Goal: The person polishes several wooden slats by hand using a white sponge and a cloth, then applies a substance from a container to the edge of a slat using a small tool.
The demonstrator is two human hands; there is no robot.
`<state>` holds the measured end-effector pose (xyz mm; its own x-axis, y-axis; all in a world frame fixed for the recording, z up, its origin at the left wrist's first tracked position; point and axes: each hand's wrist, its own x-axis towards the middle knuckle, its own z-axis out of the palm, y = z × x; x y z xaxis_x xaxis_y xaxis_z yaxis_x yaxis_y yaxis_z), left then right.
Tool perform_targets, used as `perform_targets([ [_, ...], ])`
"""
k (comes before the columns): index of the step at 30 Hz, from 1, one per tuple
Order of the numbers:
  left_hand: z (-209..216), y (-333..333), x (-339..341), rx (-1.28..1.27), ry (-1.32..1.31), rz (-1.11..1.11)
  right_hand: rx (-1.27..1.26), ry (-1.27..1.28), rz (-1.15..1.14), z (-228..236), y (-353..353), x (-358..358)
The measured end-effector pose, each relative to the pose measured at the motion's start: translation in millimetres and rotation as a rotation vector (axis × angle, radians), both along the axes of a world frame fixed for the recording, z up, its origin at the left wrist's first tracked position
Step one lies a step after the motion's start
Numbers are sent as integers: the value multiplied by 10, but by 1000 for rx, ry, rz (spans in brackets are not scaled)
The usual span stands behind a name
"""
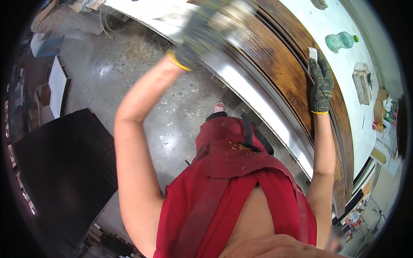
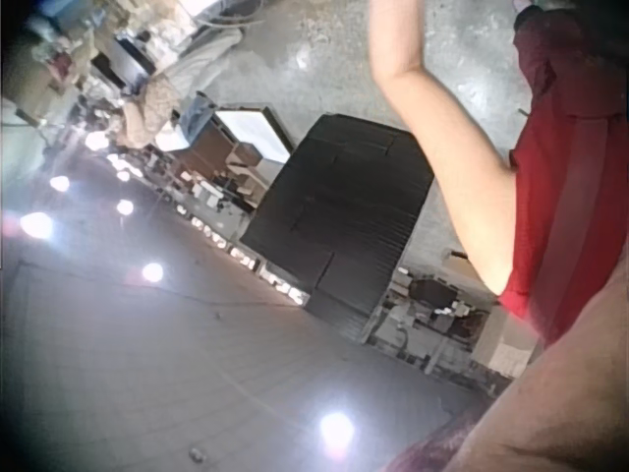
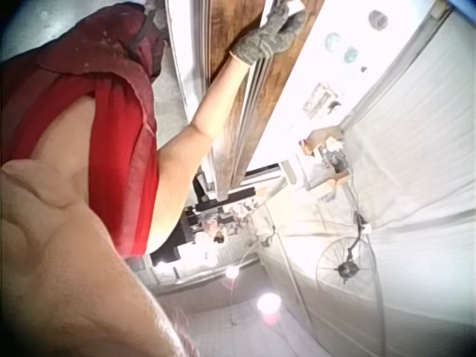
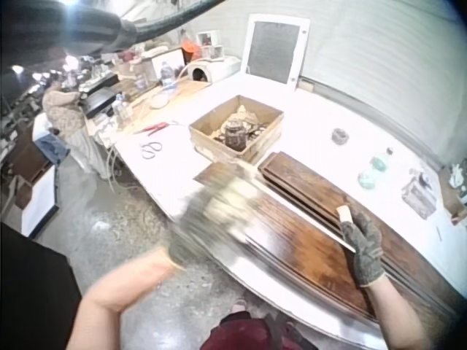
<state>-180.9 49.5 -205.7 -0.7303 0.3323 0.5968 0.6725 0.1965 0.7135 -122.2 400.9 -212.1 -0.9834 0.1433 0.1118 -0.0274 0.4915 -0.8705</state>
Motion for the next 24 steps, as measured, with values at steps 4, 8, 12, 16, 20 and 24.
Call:
perform_targets([
  [4,-27,1081,440,-584,274,-133,-210,-44,-73,-2,-91,-44],
  [8,-198,1080,138,-481,305,-304,-59,-11,-26,-27,-16,-55],
  [12,-430,299,-634,-552,433,-201,-40,16,-13,14,-39,-27],
  [16,265,-292,-1006,-639,-391,76,113,105,2,-10,4,20],
  [20,-52,-410,-996,-579,-138,387,692,488,195,-309,257,-89],
  [24,363,172,-758,-826,-366,170,-36,17,-3,-245,128,-99],
])
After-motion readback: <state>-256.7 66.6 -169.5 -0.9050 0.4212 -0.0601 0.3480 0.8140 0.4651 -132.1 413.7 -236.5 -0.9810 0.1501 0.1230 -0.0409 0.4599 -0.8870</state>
